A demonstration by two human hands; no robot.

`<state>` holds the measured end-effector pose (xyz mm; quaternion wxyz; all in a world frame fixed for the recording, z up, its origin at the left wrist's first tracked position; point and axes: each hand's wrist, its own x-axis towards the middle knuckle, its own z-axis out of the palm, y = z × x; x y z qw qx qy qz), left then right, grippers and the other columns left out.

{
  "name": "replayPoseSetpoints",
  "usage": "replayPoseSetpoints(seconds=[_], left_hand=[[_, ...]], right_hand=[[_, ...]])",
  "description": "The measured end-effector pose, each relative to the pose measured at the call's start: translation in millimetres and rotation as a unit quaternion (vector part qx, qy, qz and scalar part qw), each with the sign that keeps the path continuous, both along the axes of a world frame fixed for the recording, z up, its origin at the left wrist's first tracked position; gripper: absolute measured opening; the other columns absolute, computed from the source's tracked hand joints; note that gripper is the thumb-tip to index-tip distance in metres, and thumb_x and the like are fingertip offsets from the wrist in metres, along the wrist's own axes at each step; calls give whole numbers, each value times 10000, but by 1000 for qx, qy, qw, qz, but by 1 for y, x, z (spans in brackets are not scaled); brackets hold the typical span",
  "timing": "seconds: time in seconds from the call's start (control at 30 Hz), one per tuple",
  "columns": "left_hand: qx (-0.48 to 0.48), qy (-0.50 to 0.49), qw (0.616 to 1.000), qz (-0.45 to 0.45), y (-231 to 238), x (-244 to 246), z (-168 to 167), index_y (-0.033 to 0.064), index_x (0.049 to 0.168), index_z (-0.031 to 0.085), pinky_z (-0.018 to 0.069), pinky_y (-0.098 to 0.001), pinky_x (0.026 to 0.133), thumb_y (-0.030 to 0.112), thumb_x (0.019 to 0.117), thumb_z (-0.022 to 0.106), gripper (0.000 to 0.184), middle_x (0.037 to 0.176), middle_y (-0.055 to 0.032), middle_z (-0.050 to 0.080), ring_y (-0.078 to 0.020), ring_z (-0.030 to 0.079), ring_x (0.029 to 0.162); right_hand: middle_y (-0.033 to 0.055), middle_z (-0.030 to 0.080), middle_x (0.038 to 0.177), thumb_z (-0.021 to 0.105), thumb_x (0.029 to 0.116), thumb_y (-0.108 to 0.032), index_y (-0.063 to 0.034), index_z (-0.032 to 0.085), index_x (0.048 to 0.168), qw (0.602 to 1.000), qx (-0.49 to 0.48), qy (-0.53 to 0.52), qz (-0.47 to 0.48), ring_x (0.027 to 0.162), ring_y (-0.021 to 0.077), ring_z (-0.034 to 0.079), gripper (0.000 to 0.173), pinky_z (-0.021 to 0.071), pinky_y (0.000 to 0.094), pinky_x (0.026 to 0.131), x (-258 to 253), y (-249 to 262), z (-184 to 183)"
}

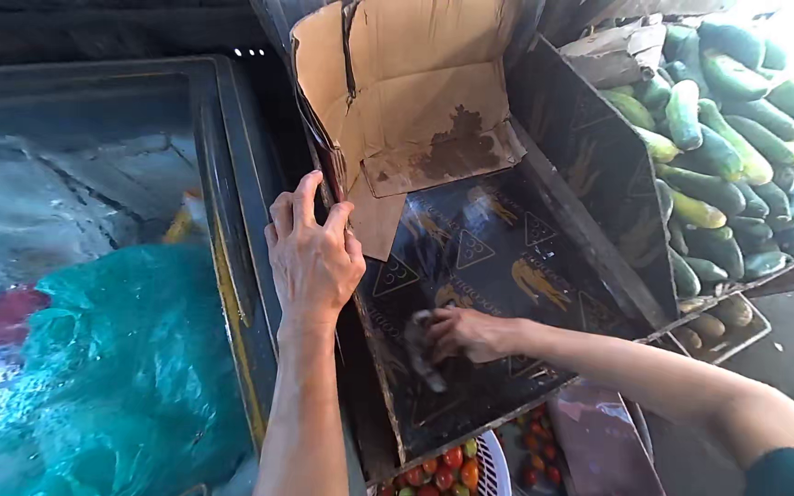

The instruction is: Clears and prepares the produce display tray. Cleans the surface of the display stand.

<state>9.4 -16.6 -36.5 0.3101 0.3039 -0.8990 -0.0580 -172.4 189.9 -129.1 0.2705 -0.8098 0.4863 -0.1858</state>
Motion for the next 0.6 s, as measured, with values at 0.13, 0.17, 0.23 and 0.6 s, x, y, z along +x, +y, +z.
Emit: replayPoseSetpoints(seconds=[0.13,0.17,0.23,0.6], left_hand=[[3,-2,1000,8,1,-1,-2,91,1183,740,427,-641,1001,103,895,602,320,1600,-167,403,-459,419,1408],[5,-7,1000,8,2,-1,-1,93,1186,738,430,-635,1003,108,894,600,324,1607,-161,392,-455,414,1412],[9,-14,1000,7,2,0,1,92,1197,732,431,-636,1001,105,891,598,334,1619,-157,373,-454,407,1416],[7,-4,1000,0,-1,1,2,107,1179,725,425,-635,983,108,924,556,306,1605,-172,392,-464,459,1361]], right_hand=[[189,719,1092,606,894,99,-7,766,1017,964,124,69,-226,1062,343,680,228,528,548,955,-96,1,67],[201,711,1127,587,911,93,-26,763,1069,942,106,101,-301,1087,371,669,264,511,584,971,-127,-9,71],[249,697,1182,543,937,33,-83,744,1195,895,45,166,-411,1126,472,644,348,458,708,952,-187,-36,62],[286,498,1445,724,794,90,-2,530,1394,834,86,338,-428,1264,540,531,638,520,684,884,-169,94,8]])
